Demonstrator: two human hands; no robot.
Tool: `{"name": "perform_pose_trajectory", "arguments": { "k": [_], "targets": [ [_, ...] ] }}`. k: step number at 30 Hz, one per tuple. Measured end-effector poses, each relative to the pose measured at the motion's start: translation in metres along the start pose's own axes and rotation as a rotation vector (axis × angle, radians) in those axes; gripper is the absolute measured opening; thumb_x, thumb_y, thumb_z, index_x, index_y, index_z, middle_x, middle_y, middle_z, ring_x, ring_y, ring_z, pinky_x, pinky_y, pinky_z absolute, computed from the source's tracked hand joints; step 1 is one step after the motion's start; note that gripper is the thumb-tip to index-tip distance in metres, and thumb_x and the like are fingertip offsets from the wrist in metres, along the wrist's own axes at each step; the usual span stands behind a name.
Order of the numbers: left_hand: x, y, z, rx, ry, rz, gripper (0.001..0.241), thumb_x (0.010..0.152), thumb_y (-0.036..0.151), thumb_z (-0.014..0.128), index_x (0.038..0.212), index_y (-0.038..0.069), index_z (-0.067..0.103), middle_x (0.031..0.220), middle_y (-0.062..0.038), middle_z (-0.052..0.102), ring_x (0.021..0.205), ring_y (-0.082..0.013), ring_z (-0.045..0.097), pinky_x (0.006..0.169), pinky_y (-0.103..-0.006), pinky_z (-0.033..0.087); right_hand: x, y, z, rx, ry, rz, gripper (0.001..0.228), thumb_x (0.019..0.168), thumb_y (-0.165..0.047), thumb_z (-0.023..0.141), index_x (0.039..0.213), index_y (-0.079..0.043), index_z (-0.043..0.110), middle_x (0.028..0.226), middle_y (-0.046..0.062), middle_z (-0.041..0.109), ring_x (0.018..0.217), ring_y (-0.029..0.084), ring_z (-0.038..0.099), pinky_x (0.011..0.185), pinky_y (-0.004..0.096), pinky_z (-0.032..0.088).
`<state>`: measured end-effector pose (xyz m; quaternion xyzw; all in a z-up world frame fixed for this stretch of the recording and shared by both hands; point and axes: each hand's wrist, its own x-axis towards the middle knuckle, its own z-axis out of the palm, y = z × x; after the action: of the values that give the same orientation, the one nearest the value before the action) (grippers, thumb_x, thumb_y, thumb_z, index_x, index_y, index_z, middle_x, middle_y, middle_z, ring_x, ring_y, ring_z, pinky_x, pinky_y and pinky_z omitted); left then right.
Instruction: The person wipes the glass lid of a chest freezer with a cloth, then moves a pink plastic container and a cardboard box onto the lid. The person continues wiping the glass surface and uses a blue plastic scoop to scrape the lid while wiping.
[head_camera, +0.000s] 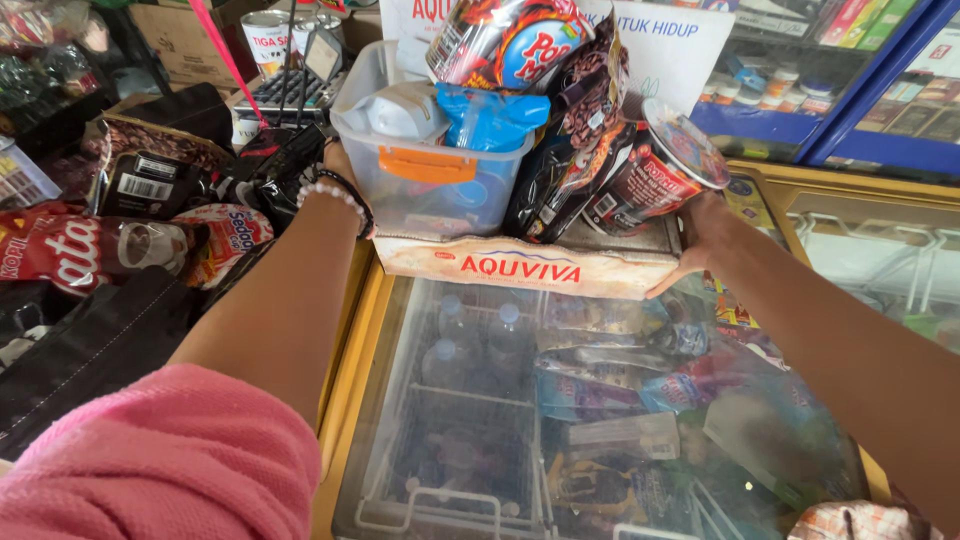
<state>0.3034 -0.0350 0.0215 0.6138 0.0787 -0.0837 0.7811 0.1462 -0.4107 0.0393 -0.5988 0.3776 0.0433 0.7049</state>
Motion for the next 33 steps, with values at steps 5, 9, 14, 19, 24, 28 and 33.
{"name": "perform_pose_trajectory", "arguments": {
  "k": [5,9,14,19,24,28,33],
  "targets": [
    [0.008,0.003,0.006,0.004,0.023,0.020,0.057,0.088,0.047,0.044,0.132,0.015,0.061,0.138,-0.013,0.061,0.122,-0.0359,0.057,0.104,-0.0629,0.042,0.011,-0.005,-0.001,0.001,0.004,-0.012,0.074,0.095,-0.070,0.036,0.155,-0.027,0.044,0.162,0.017,0.038,0.146,0.054,0.035,0.102,0.091,0.018],
    [0.014,0.003,0.007,-0.004,0.038,0.032,0.058,0.088,0.048,0.043,0.132,0.015,0.061,0.138,-0.013,0.061,0.123,-0.0366,0.056,0.104,-0.0641,0.042,0.023,-0.009,-0.001,-0.006,0.030,-0.013,0.075,0.093,-0.071,0.041,0.155,-0.030,0.044,0.162,0.017,0.036,0.147,0.055,0.034,0.101,0.091,0.019],
    [0.017,0.003,0.005,-0.014,0.038,0.035,0.059,0.089,0.049,0.041,0.132,0.015,0.061,0.139,-0.014,0.060,0.123,-0.0375,0.056,0.105,-0.0655,0.041,0.033,-0.012,-0.003,-0.010,0.023,0.000,0.071,0.092,-0.068,0.043,0.153,-0.031,0.047,0.161,0.017,0.039,0.146,0.054,0.036,0.100,0.092,0.022],
    [0.020,0.004,0.001,-0.038,0.036,0.035,0.060,0.090,0.051,0.039,0.132,0.015,0.061,0.139,-0.015,0.059,0.123,-0.0384,0.055,0.105,-0.0669,0.040,0.034,-0.009,-0.004,-0.006,0.038,-0.026,0.071,0.094,-0.066,0.045,0.154,-0.028,0.045,0.161,0.017,0.038,0.145,0.055,0.036,0.099,0.093,0.022],
    [0.024,-0.004,-0.002,-0.084,0.036,0.024,0.061,0.091,0.052,0.037,0.132,0.015,0.061,0.140,-0.015,0.059,0.124,-0.0393,0.054,0.105,-0.0683,0.040,0.036,-0.002,-0.009,0.043,0.038,-0.068,0.072,0.092,-0.062,0.052,0.153,-0.024,0.047,0.158,0.015,0.044,0.143,0.050,0.043,0.096,0.094,0.022],
    [0.022,-0.009,-0.006,-0.149,0.037,0.012,0.062,0.091,0.053,0.036,0.132,0.014,0.061,0.141,-0.016,0.058,0.124,-0.0400,0.054,0.106,-0.0694,0.039,0.048,0.010,-0.022,0.079,-0.012,-0.166,0.070,0.092,-0.057,0.056,0.151,-0.019,0.046,0.158,0.009,0.040,0.141,0.048,0.043,0.098,0.094,0.025],
    [0.003,-0.012,-0.009,-0.251,0.019,-0.024,0.063,0.092,0.055,0.034,0.132,0.014,0.061,0.141,-0.016,0.057,0.125,-0.0408,0.053,0.106,-0.0709,0.038,0.064,0.030,-0.023,0.488,-0.134,-0.075,0.055,0.096,-0.037,0.062,0.147,-0.020,0.052,0.151,0.019,0.054,0.143,0.041,0.054,0.108,0.080,0.037]
  ]
}}
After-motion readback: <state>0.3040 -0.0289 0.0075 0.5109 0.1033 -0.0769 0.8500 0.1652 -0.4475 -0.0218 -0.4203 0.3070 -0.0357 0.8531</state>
